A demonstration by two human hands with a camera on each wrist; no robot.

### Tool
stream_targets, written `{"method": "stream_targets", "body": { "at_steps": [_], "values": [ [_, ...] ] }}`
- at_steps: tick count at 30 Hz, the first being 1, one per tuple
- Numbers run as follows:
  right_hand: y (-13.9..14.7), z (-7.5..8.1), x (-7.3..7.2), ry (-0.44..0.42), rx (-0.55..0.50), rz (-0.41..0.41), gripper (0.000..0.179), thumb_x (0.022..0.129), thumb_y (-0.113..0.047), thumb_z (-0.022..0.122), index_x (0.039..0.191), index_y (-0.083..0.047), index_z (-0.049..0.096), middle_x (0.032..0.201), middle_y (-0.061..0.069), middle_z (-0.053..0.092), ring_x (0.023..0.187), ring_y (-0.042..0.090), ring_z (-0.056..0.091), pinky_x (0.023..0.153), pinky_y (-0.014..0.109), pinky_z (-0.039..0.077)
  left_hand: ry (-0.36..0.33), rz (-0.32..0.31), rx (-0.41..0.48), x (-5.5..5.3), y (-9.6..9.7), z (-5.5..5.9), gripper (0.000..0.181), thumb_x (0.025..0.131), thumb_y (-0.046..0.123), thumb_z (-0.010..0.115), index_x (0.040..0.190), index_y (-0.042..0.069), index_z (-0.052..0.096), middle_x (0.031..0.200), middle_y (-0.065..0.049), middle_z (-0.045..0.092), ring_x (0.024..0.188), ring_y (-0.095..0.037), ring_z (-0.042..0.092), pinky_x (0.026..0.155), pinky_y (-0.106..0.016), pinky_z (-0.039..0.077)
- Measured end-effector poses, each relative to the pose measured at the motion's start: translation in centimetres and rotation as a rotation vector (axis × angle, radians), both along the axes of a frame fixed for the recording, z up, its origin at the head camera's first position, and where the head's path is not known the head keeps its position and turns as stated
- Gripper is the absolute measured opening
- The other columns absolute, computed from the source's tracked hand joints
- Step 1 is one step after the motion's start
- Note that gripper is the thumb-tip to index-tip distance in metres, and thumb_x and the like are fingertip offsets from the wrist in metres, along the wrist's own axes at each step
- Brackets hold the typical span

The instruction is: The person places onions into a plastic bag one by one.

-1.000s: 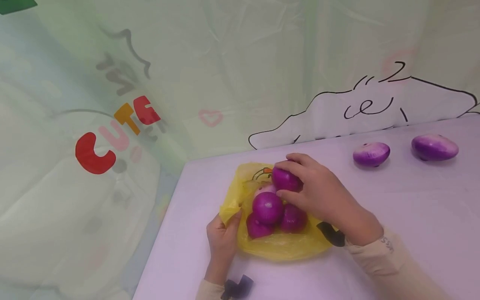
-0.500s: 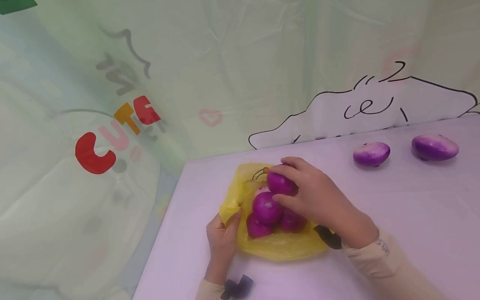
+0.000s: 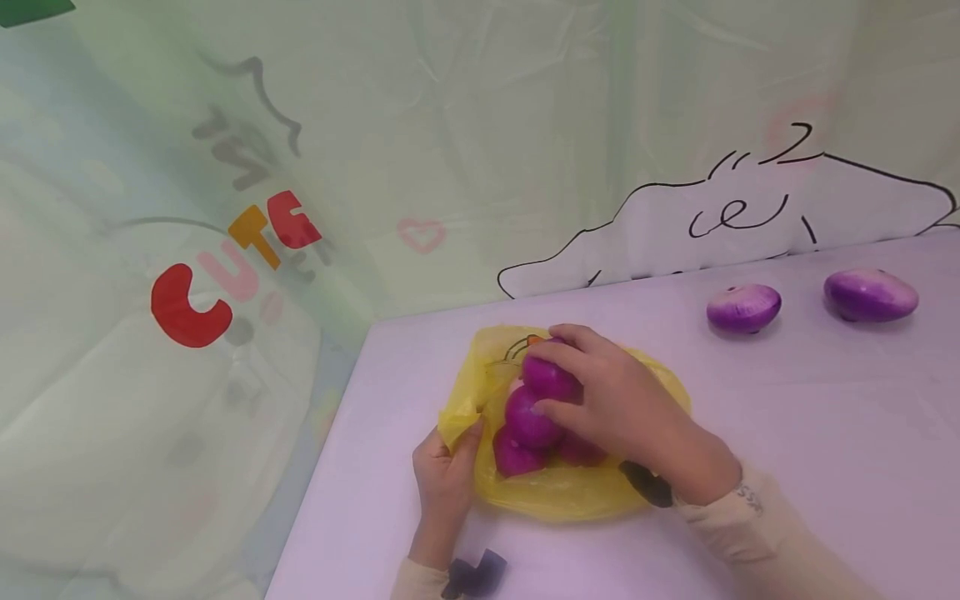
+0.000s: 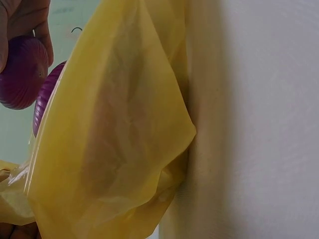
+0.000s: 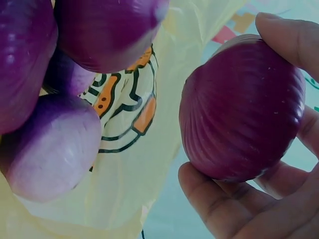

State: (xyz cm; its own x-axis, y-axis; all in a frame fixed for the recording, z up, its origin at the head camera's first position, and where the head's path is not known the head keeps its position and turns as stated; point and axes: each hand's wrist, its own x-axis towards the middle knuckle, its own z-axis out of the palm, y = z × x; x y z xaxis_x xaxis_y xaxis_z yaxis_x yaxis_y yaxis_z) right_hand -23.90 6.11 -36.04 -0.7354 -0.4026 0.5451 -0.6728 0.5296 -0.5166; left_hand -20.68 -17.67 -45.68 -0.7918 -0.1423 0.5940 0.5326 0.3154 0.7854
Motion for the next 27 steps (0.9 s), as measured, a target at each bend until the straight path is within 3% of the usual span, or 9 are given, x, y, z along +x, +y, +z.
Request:
{"method": "stream_targets", "body": {
  "at_steps": [10, 27],
  "values": [
    [-0.8, -0.3, 0.2, -0.005, 0.01, 0.01, 0.053, 0.08, -0.011, 0.086, 0.13, -0.012, 0.07, 0.138, 0.022, 0.058, 0.106, 0.038, 0.068, 0.079, 0.054, 0.063, -0.016, -0.01, 0.005, 0.2, 0.0, 0.2, 0.018, 0.096, 0.005, 0.073, 0.114, 0.0, 0.075, 0.105, -0.009, 0.078, 0.096, -0.019, 0.073, 0.087, -0.037, 0.063],
    [-2.0, -0.8, -0.1, -0.031, -0.012, 0.006, 0.055, 0.084, -0.015, 0.084, 0.136, -0.013, 0.065, 0.139, 0.021, 0.058, 0.105, 0.038, 0.068, 0.078, 0.055, 0.063, 0.013, -0.007, 0.005, -0.1, -0.3, 0.0, 0.013, 0.096, 0.004, 0.073, 0.108, 0.001, 0.076, 0.099, -0.01, 0.078, 0.089, -0.017, 0.071, 0.082, -0.036, 0.063]
  ]
}}
